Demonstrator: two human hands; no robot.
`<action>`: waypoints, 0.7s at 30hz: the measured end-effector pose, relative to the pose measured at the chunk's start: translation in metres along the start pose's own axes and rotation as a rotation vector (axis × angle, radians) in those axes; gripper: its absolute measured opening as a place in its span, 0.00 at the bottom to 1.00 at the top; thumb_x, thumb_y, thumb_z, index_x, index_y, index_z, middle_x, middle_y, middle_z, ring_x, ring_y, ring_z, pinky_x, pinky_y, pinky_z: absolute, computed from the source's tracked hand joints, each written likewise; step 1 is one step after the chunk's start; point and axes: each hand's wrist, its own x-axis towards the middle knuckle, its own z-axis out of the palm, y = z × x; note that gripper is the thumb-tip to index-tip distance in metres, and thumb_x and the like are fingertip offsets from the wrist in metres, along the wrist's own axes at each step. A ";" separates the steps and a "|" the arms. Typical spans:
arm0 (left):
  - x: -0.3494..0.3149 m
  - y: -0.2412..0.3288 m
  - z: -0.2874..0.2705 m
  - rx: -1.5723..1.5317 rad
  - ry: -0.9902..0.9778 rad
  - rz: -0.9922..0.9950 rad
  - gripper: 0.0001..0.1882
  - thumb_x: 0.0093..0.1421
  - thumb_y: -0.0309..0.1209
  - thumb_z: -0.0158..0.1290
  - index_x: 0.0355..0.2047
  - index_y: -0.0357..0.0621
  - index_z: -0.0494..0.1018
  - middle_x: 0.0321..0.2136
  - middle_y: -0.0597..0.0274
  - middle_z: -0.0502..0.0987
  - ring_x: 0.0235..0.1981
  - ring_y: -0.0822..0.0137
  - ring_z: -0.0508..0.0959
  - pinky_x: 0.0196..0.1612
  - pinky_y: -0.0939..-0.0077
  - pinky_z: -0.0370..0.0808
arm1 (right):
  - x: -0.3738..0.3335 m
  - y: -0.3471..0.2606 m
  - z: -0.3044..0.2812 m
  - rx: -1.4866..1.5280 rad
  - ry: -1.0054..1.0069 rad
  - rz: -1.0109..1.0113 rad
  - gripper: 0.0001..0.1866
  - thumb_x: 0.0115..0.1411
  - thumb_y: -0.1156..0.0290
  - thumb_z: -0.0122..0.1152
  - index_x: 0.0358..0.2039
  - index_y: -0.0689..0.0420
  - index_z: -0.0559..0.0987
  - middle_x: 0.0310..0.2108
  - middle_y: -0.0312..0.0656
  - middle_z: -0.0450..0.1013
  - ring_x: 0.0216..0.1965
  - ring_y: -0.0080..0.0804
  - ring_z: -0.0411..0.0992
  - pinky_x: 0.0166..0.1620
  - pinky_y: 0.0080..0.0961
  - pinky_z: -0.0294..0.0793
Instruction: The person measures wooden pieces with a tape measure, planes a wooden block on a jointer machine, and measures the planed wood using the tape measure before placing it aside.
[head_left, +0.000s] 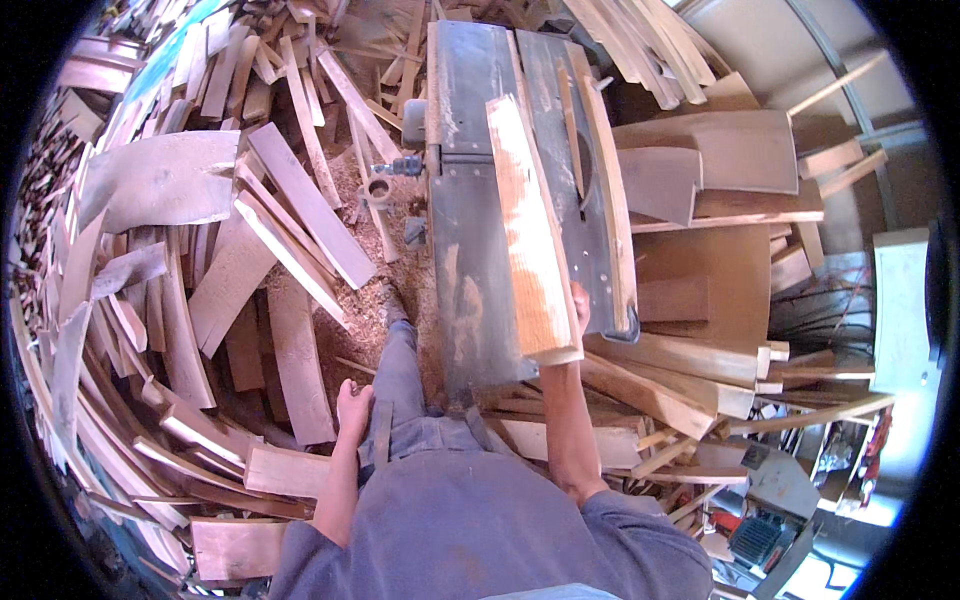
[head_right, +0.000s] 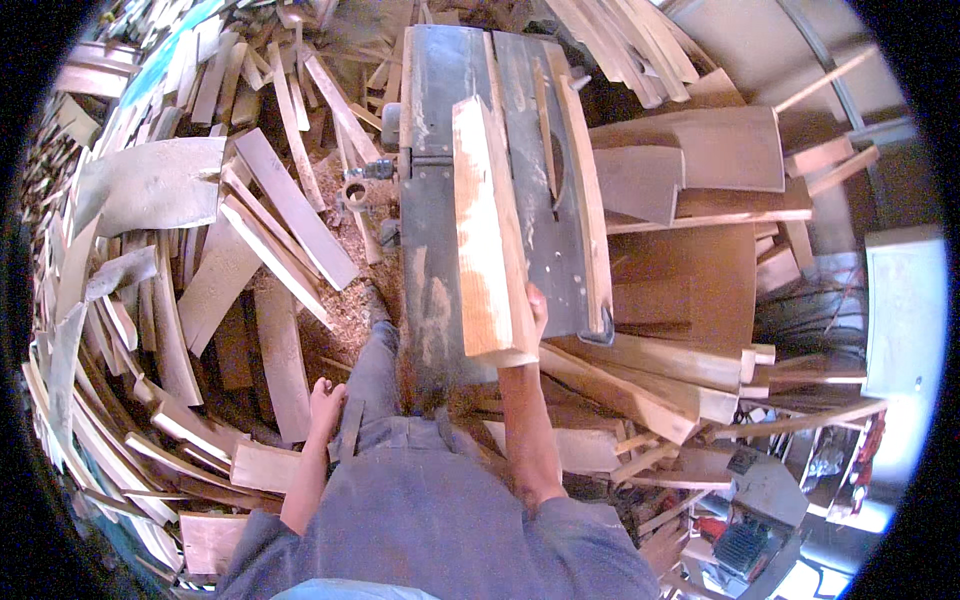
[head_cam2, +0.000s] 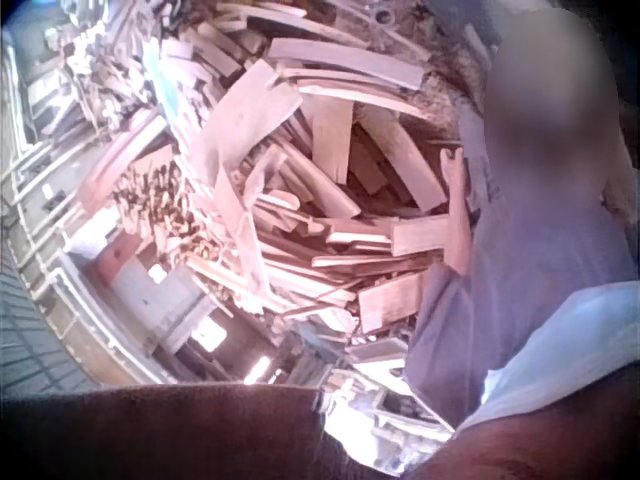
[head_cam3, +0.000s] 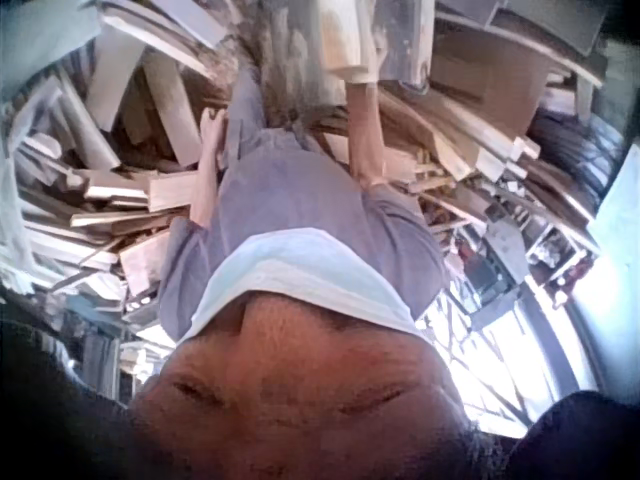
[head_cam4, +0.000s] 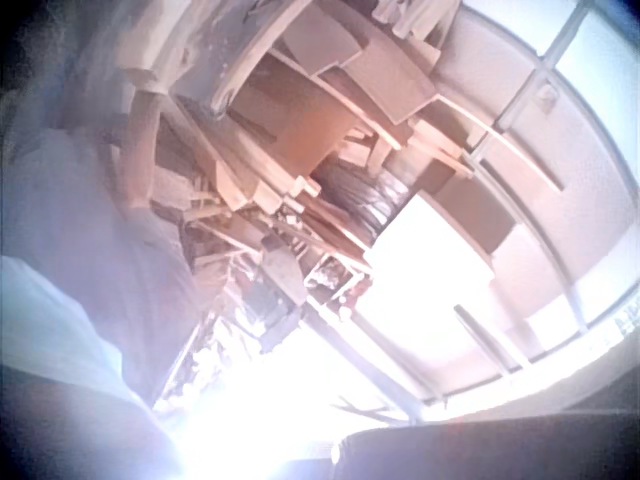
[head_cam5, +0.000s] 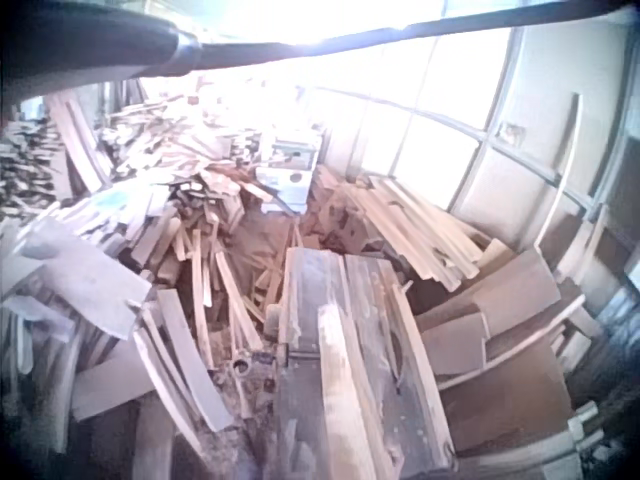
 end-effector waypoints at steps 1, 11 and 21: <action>-0.008 0.000 -0.004 0.054 -0.040 -0.029 0.16 0.58 0.35 0.60 0.32 0.39 0.65 0.26 0.64 0.70 0.29 0.69 0.71 0.33 0.70 0.71 | -0.024 -0.001 -0.008 0.069 -0.019 -0.003 0.23 0.57 0.57 0.60 0.46 0.63 0.78 0.41 0.48 0.80 0.41 0.41 0.81 0.44 0.37 0.83; -0.045 -0.158 -0.033 0.371 -0.014 -0.084 0.26 0.53 0.47 0.63 0.36 0.32 0.76 0.34 0.41 0.82 0.37 0.50 0.83 0.40 0.60 0.77 | -0.148 -0.040 -0.022 -0.418 0.040 0.064 0.42 0.54 0.62 0.65 0.68 0.63 0.64 0.61 0.53 0.69 0.57 0.39 0.73 0.59 0.37 0.75; -0.071 -0.210 -0.040 0.410 -0.167 -0.121 0.24 0.51 0.47 0.65 0.28 0.38 0.70 0.26 0.53 0.78 0.29 0.64 0.76 0.35 0.62 0.74 | -0.178 0.025 -0.037 -2.075 0.034 -0.298 0.49 0.49 0.60 0.70 0.72 0.47 0.61 0.46 0.62 0.73 0.41 0.58 0.77 0.43 0.46 0.80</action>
